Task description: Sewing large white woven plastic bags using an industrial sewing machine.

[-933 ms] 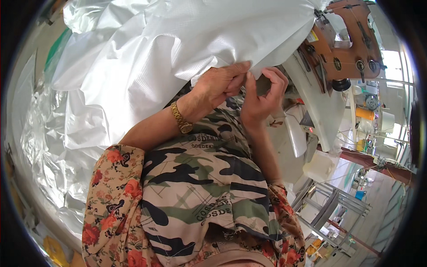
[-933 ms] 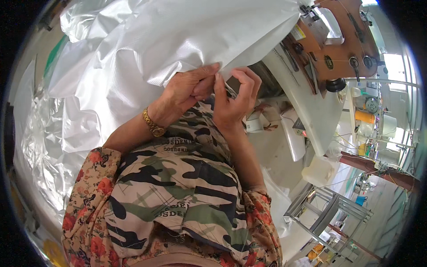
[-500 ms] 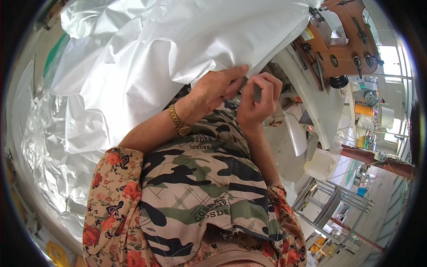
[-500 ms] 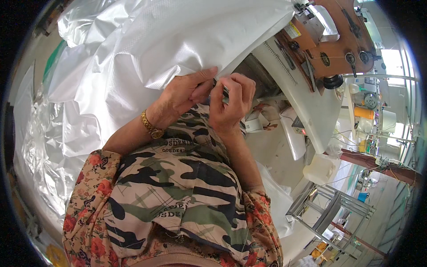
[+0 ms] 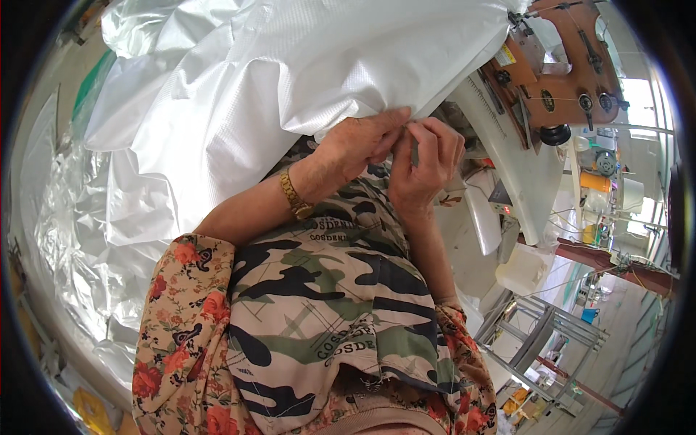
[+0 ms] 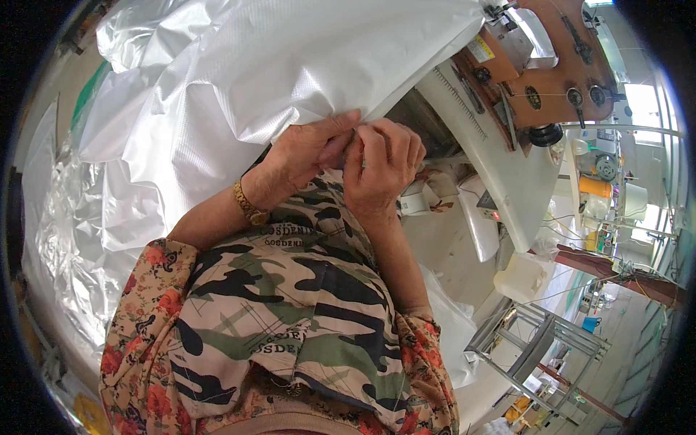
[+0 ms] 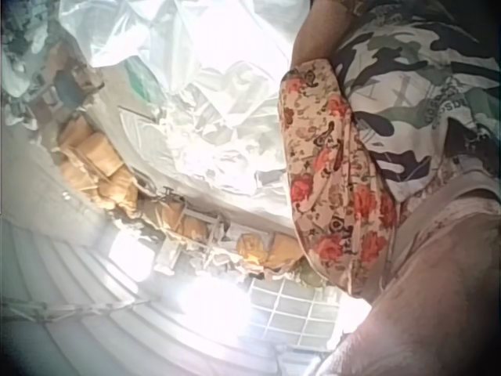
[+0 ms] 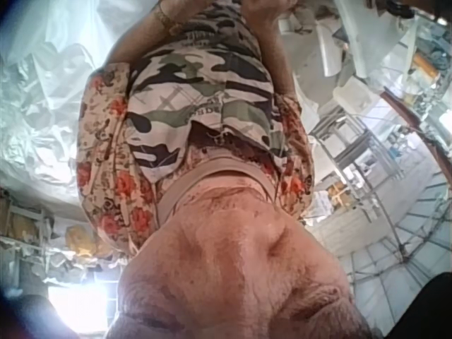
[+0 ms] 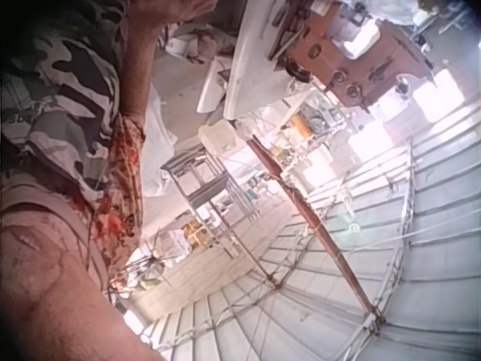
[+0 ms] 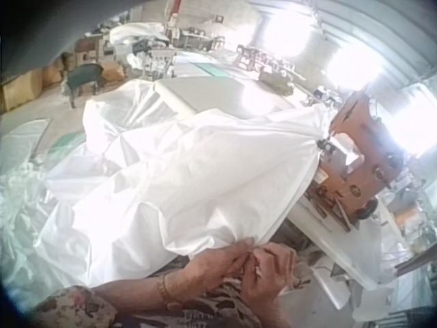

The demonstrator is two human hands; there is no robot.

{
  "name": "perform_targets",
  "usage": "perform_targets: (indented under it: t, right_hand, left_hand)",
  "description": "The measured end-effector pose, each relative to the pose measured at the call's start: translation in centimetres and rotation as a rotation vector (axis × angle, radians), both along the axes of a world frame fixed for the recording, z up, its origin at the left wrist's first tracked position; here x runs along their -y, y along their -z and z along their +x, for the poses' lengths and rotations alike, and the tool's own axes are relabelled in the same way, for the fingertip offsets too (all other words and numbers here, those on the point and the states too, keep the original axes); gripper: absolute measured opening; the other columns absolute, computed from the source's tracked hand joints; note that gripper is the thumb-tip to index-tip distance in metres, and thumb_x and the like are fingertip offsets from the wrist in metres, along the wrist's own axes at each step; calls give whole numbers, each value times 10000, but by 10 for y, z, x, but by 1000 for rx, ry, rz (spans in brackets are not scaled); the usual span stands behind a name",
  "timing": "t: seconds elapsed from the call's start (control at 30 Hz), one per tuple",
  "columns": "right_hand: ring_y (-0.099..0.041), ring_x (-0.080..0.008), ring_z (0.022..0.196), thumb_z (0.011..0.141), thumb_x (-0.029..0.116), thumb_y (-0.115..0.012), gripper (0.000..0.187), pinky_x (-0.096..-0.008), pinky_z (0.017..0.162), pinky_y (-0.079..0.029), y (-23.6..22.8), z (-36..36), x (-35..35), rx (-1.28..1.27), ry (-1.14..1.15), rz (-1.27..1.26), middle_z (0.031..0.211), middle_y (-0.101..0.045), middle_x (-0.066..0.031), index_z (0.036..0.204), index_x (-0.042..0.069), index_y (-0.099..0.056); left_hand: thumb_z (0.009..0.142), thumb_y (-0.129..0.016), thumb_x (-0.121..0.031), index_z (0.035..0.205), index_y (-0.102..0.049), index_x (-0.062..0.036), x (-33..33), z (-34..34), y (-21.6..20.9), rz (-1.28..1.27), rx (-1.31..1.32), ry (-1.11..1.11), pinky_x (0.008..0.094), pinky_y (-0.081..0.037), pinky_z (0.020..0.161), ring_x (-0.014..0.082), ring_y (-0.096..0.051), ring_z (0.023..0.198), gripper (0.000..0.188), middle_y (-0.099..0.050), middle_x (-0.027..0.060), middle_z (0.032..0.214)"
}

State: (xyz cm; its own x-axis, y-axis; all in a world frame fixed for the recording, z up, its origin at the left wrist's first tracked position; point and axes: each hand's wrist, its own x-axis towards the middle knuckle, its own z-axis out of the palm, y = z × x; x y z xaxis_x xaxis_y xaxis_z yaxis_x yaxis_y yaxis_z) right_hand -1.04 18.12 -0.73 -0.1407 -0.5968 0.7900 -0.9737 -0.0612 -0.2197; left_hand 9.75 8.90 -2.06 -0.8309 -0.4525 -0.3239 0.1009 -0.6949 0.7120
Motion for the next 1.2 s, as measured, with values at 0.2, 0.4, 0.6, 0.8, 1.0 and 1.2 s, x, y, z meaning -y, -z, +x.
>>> perform_targets:
  t: [0.2,0.4,0.6,0.8,1.0,1.2]
  right_hand:
    - [-558,-281,1015,803,82,-659,190,-451,966,-391,-16,-2,-5,-148,29,124,1064,-590,-55,992,72,-653]
    - [-548,-229,1090,776,67,-658,263,-472,1049,-344,-28,-30,1,-314,-92,205,1097,-597,-8,1036,107,-649]
    - [-565,-198,1098,794,96,-668,226,-474,1068,-349,-31,-52,10,-398,-239,183,1097,-616,5,1020,114,-662]
    - [-615,-191,999,793,108,-670,166,-464,1051,-391,-47,-59,20,-462,-373,175,1039,-630,7,960,106,-675]
    - [-631,-186,960,783,114,-670,176,-474,1054,-394,-54,-61,17,-522,-402,235,1033,-627,4,958,114,-669]
    - [-625,-181,956,798,130,-659,153,-493,1065,-383,-62,-62,21,-554,-406,277,1036,-628,10,951,118,-659]
  left_hand:
    - [1025,-520,-334,608,-470,-116,-4,1,-21,-28,-53,-96,275,-264,490,103,-312,525,473,-361,-21,548]
    - [1023,-536,-324,630,-479,-101,1,3,-9,8,-116,-43,270,-263,498,100,-316,532,456,-367,-22,561]
    - [1023,-543,-309,627,-483,-102,2,5,-11,-49,-131,-54,273,-267,507,106,-313,532,451,-355,-30,567]
    - [1024,-541,-301,569,-430,-124,3,7,-16,-129,11,-50,270,-268,516,106,-302,515,501,-334,-26,527]
    - [1014,-508,-424,606,-445,-107,-3,8,-15,-240,48,-82,279,-253,505,96,-309,534,520,-365,-40,553]
    - [992,-603,-237,799,-663,-74,-7,3,-10,-592,-14,-337,291,-402,506,99,-514,583,260,-550,-16,636]
